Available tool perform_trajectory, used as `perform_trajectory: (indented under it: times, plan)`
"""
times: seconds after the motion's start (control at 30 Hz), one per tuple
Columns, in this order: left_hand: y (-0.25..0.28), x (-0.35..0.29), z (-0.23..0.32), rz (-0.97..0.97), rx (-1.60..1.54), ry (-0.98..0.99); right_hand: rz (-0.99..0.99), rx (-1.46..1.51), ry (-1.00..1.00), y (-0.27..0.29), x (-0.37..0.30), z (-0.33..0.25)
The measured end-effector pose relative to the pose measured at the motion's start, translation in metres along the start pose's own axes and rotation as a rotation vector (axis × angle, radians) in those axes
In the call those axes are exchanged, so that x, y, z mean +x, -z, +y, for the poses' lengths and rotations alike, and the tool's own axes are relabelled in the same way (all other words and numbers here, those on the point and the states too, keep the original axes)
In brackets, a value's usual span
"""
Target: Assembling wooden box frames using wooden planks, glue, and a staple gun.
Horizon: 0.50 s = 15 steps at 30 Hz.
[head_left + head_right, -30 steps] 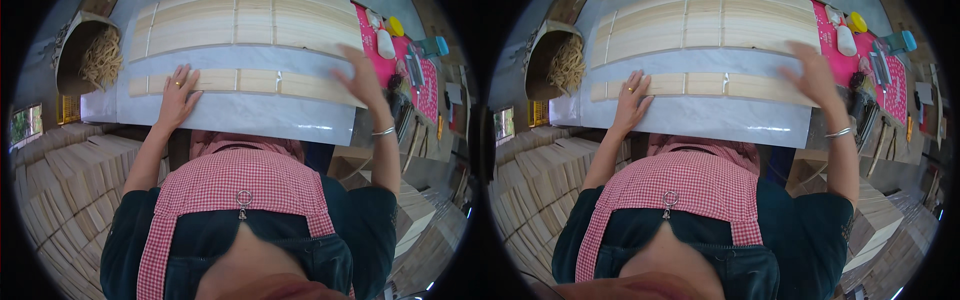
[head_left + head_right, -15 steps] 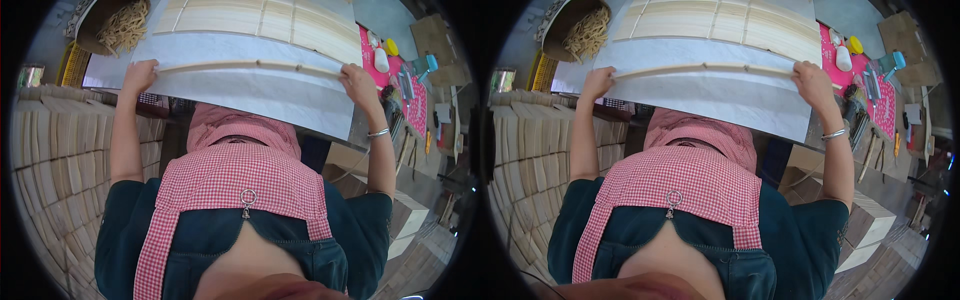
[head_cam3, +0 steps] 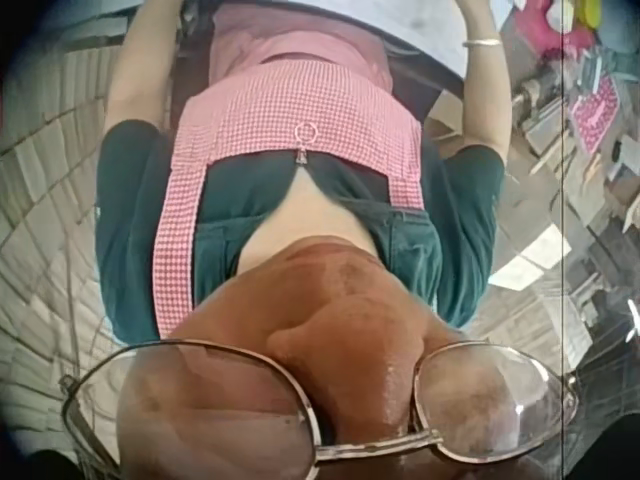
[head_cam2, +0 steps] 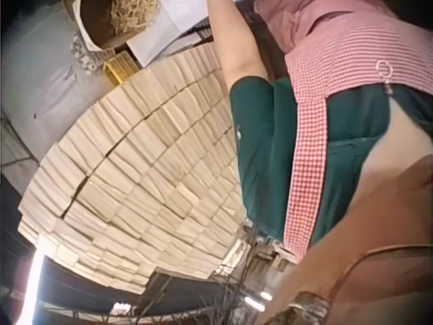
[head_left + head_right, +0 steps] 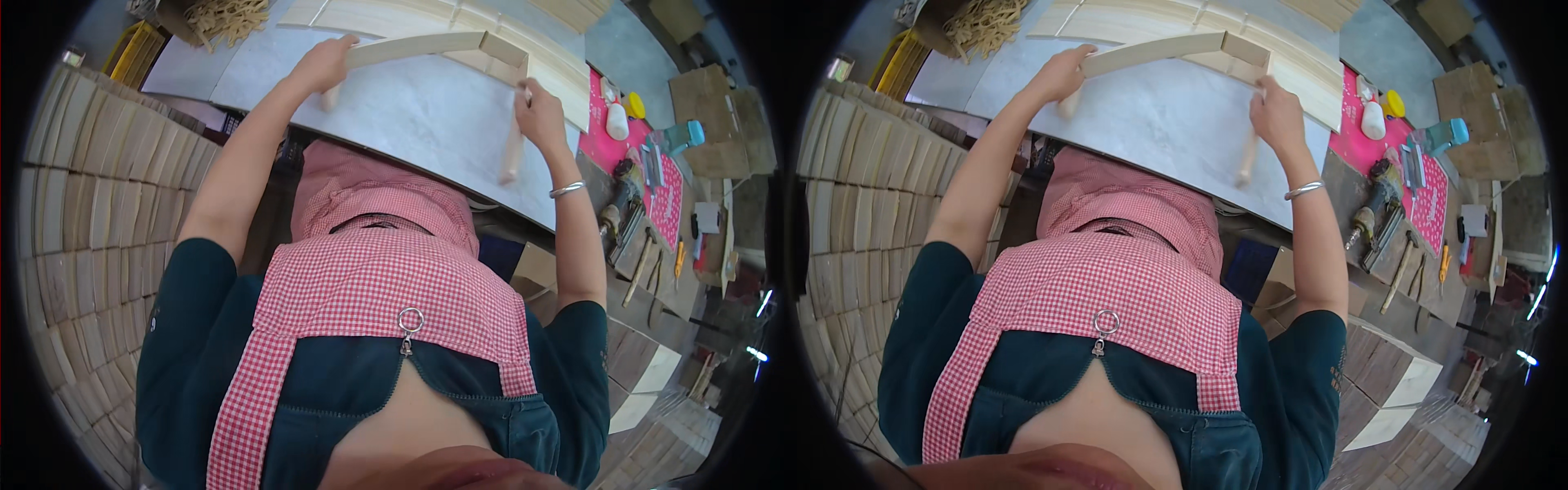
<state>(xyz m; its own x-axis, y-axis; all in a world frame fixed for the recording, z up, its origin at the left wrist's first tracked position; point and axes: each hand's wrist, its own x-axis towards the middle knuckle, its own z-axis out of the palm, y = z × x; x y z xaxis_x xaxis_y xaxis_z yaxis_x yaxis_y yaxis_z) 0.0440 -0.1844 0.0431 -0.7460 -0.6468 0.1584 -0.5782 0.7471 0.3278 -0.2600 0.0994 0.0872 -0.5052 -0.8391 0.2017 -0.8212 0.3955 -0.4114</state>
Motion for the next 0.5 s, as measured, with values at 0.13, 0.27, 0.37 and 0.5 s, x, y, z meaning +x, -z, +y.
perform_trajectory:
  times: [0.13,0.27,0.37,0.5]
  plan:
    - [0.029,-0.002,0.033,-0.226,-0.386,0.351,-0.117,0.183,0.135,-0.021,-0.025,-0.062]
    - [0.019,0.0,0.017,-0.216,-0.396,0.286,-0.15,0.164,0.327,-0.035,-0.037,-0.1]
    - [0.001,-0.005,-0.001,-0.103,-0.345,0.086,0.031,-0.056,0.553,-0.05,-0.038,-0.109]
    - [-0.013,-0.012,0.002,0.0,-0.399,0.037,0.045,0.038,0.544,-0.07,-0.045,-0.102]
